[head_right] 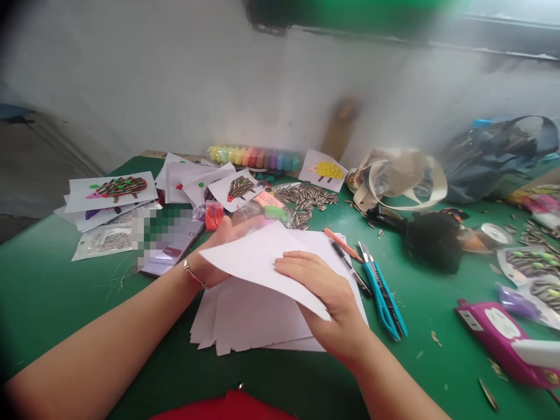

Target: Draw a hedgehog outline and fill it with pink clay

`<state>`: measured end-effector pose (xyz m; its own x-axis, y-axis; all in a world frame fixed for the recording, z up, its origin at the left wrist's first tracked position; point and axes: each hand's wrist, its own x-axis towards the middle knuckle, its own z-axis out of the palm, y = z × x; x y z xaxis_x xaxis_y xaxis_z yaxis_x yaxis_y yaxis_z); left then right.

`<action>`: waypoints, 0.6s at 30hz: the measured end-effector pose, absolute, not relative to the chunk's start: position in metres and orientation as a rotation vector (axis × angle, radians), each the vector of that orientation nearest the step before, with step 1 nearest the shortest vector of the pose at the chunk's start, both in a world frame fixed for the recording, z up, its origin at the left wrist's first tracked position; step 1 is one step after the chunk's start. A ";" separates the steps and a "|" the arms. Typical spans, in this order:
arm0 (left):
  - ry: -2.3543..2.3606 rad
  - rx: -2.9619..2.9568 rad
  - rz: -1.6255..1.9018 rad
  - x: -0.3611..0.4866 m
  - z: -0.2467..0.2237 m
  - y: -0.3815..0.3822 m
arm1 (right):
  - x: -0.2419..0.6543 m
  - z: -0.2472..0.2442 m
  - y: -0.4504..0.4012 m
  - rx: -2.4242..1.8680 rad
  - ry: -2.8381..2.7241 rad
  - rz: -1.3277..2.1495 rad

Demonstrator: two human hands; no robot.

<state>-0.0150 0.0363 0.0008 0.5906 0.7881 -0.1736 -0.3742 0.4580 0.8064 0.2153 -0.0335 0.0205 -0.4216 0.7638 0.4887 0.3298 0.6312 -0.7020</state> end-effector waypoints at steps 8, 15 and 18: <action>0.601 0.906 0.682 -0.022 0.003 0.037 | 0.223 0.015 -0.034 -1.141 -1.747 0.734; 0.736 1.077 0.716 -0.014 0.003 0.036 | 0.226 -0.001 -0.023 -1.252 -1.124 0.788; 0.902 1.167 0.780 -0.011 -0.001 0.037 | 0.228 0.000 -0.020 -1.303 -1.118 0.905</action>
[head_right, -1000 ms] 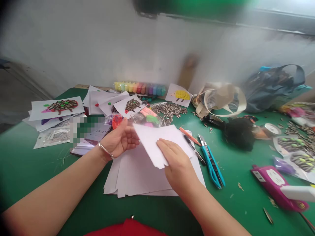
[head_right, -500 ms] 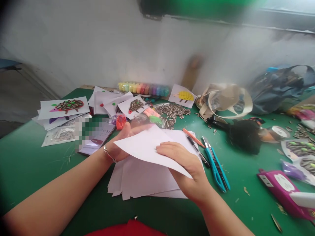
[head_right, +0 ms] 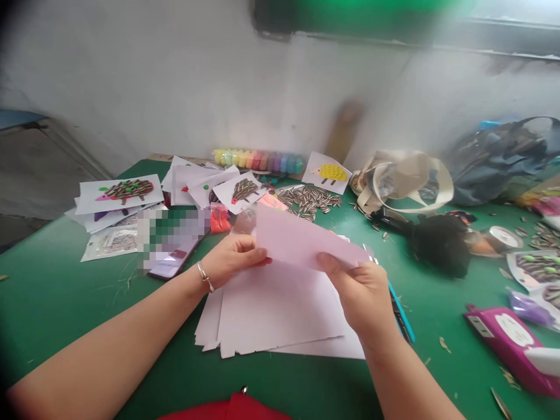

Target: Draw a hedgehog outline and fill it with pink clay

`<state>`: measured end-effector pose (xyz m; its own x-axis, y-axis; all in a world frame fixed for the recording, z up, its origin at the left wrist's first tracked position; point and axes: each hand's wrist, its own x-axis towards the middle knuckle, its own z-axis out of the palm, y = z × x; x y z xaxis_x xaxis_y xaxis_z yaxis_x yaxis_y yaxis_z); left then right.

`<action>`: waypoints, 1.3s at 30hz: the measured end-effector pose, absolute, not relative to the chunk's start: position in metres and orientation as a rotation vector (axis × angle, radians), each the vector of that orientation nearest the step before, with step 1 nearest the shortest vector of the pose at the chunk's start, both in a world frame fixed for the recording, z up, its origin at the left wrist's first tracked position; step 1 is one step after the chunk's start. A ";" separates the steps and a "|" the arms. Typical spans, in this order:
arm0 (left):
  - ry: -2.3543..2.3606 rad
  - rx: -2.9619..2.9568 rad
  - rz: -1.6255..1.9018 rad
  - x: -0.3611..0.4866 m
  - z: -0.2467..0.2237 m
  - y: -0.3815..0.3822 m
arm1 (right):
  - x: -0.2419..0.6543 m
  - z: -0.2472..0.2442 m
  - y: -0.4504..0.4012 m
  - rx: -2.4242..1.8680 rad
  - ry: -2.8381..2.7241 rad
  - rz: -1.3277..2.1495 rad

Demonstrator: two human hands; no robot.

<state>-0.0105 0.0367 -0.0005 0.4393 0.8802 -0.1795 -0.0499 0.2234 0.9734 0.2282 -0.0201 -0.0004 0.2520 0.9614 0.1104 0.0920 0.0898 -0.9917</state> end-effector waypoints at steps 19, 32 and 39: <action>0.893 1.039 1.185 -0.006 0.003 0.036 | 0.221 0.003 -0.007 -1.186 -0.681 1.365; 0.911 1.087 0.962 -0.004 0.008 0.033 | 0.219 -0.002 -0.004 -1.165 -0.785 1.432; 0.994 1.085 0.974 -0.005 -0.001 0.036 | 0.217 -0.005 -0.006 -1.175 -0.945 1.454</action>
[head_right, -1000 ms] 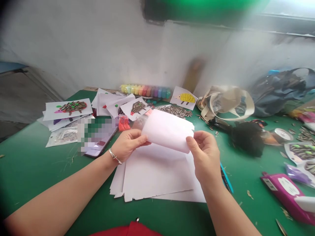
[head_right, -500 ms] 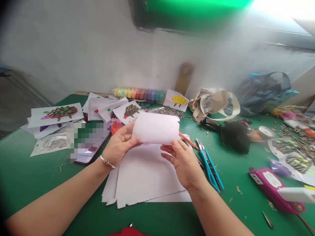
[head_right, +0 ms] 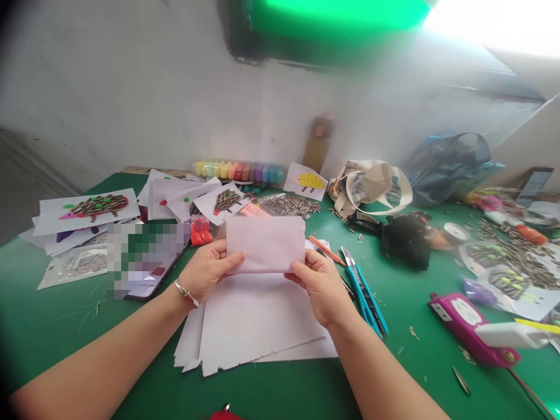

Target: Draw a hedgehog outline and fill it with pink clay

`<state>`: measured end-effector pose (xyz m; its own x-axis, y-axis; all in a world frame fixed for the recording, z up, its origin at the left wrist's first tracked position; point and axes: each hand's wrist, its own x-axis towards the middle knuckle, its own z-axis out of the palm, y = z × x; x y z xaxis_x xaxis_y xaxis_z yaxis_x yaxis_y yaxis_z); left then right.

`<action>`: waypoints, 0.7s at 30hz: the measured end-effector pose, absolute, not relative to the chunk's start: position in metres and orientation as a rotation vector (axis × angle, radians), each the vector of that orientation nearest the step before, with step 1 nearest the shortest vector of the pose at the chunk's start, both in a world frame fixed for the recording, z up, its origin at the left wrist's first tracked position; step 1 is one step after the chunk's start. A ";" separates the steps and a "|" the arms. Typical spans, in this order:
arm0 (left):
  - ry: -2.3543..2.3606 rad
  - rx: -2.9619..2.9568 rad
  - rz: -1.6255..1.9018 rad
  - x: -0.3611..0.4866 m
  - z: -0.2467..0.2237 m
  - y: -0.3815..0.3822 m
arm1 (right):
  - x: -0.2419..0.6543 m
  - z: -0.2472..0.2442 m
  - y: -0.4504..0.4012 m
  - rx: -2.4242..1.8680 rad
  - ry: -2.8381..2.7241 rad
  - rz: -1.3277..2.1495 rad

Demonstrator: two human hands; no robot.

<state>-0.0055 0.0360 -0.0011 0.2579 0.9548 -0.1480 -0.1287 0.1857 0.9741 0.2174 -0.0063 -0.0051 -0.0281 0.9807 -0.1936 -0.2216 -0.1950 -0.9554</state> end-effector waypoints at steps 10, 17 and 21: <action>1.061 1.137 0.995 -0.004 0.000 0.035 | 0.219 -0.008 -0.004 -1.139 -0.909 1.438; 1.057 1.103 0.972 -0.005 -0.005 0.036 | 0.220 -0.006 -0.004 -1.180 -0.899 1.431; 1.057 1.104 0.972 -0.005 -0.005 0.035 | 0.221 -0.007 -0.003 -1.178 -0.862 1.435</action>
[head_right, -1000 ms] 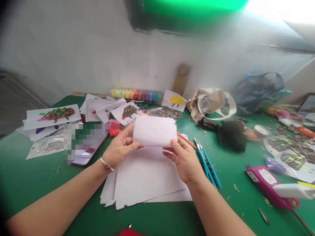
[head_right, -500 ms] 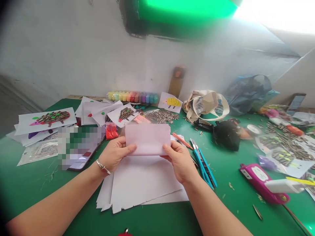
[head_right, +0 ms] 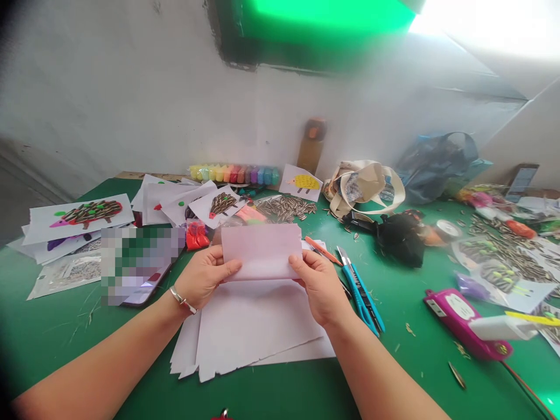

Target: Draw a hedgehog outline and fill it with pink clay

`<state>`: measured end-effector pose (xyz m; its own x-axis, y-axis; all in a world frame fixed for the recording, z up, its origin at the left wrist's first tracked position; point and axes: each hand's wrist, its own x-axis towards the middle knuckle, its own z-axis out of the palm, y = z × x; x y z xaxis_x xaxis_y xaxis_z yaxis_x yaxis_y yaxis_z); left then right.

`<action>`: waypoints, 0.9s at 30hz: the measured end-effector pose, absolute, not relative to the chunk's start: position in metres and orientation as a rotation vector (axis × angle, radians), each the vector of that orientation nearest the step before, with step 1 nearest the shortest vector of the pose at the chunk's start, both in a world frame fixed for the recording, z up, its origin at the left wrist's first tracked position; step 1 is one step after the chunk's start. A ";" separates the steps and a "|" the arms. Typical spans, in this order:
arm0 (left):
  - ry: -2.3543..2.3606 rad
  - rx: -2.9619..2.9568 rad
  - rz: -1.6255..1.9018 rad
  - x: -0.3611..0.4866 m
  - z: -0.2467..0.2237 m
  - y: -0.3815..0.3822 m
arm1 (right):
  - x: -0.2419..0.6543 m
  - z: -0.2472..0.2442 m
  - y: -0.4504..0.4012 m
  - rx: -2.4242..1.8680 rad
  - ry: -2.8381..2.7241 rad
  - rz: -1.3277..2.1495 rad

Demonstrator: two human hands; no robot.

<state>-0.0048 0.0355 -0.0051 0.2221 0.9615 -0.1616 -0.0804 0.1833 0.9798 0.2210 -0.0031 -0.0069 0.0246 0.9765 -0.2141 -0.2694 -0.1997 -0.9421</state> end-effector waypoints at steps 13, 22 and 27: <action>0.912 0.861 0.830 -0.005 0.001 0.032 | 0.220 -0.007 -0.002 -1.162 -0.826 1.436; 1.007 0.912 0.886 -0.001 -0.004 0.033 | 0.220 -0.006 -0.003 -1.187 -0.815 1.426; 1.006 0.916 0.873 -0.003 -0.004 0.033 | 0.220 -0.008 -0.002 -1.202 -0.813 1.419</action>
<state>-0.0025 0.0334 -0.0042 0.2900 0.9081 -0.3019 -0.1706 0.3595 0.9174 0.2205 -0.0018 -0.0083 0.0635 0.9690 -0.2386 -0.2845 -0.2116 -0.9350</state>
